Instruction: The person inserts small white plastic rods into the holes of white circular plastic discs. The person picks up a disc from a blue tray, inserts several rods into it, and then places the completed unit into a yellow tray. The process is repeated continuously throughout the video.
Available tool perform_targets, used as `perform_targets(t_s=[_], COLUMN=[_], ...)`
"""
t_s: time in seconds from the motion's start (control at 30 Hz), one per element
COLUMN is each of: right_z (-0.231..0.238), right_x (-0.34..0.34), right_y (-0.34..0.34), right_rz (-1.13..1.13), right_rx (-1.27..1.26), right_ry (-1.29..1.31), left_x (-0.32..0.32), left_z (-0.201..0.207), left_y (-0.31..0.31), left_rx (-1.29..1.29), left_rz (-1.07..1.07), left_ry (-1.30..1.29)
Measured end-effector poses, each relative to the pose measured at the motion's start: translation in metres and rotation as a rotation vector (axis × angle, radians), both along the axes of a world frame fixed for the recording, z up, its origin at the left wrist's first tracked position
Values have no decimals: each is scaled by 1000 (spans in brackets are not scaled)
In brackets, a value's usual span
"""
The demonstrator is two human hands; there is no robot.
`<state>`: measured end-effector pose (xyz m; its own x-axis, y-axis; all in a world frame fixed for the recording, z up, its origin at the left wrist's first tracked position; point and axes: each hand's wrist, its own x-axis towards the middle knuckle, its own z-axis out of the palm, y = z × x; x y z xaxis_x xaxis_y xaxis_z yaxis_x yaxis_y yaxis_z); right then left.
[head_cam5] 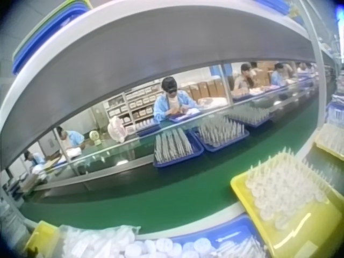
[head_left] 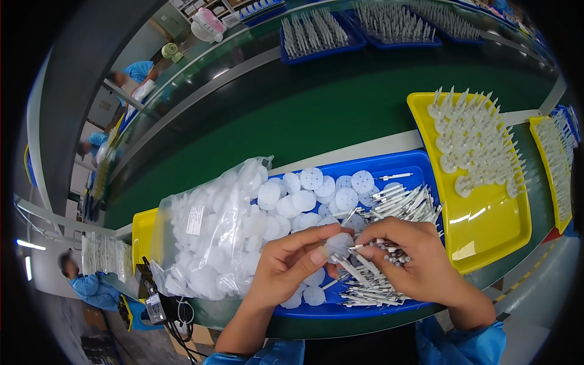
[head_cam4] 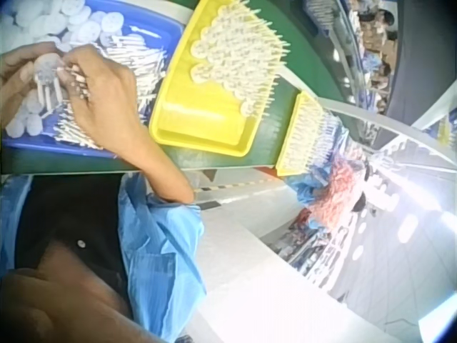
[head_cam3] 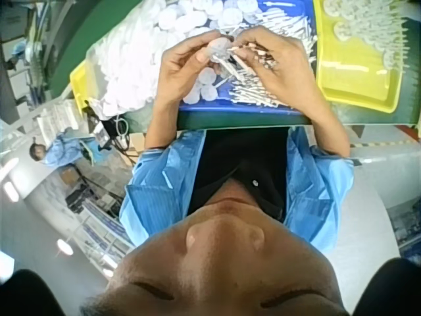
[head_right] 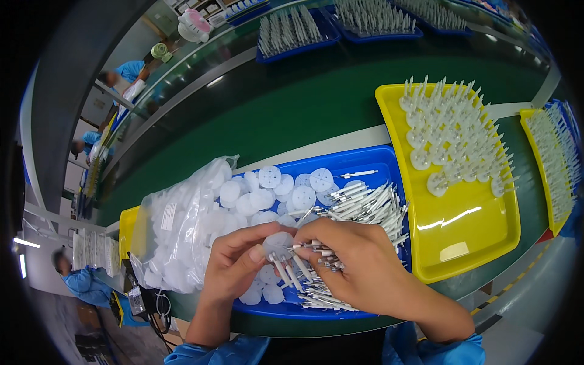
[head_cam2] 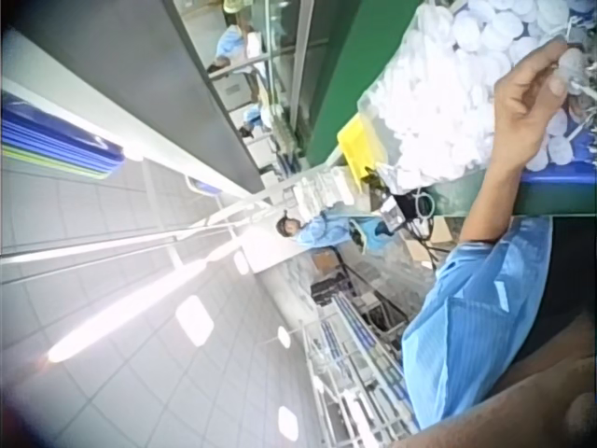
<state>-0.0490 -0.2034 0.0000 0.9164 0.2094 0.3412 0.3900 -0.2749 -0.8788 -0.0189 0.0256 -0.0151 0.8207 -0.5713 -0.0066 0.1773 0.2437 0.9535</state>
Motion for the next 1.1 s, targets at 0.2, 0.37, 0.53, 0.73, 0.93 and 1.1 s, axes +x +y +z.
perform_targets(t_s=[0.2,0.37,0.53,0.73,0.93,1.1], right_z=[1,-1,5,-1,2,1], right_x=[1,0,-2,-3,-11,-16], right_y=[-5,-7,-6,-4,0,8], right_rz=[19,44,80,115,48,-17], right_rx=[-105,-123,-186,-123,-177,-232], right_ry=[47,59,190,179,97,73], left_x=[2,2,-3,0,2,-1], left_z=[-5,-4,-4,-4,-4,-6], left_y=[4,3,-5,-2,2,-2], left_rx=[-23,169,50,28,62,111], left_rz=[46,83,95,64,11,57], left_ry=[-35,-353,-300,-258,-272,-366])
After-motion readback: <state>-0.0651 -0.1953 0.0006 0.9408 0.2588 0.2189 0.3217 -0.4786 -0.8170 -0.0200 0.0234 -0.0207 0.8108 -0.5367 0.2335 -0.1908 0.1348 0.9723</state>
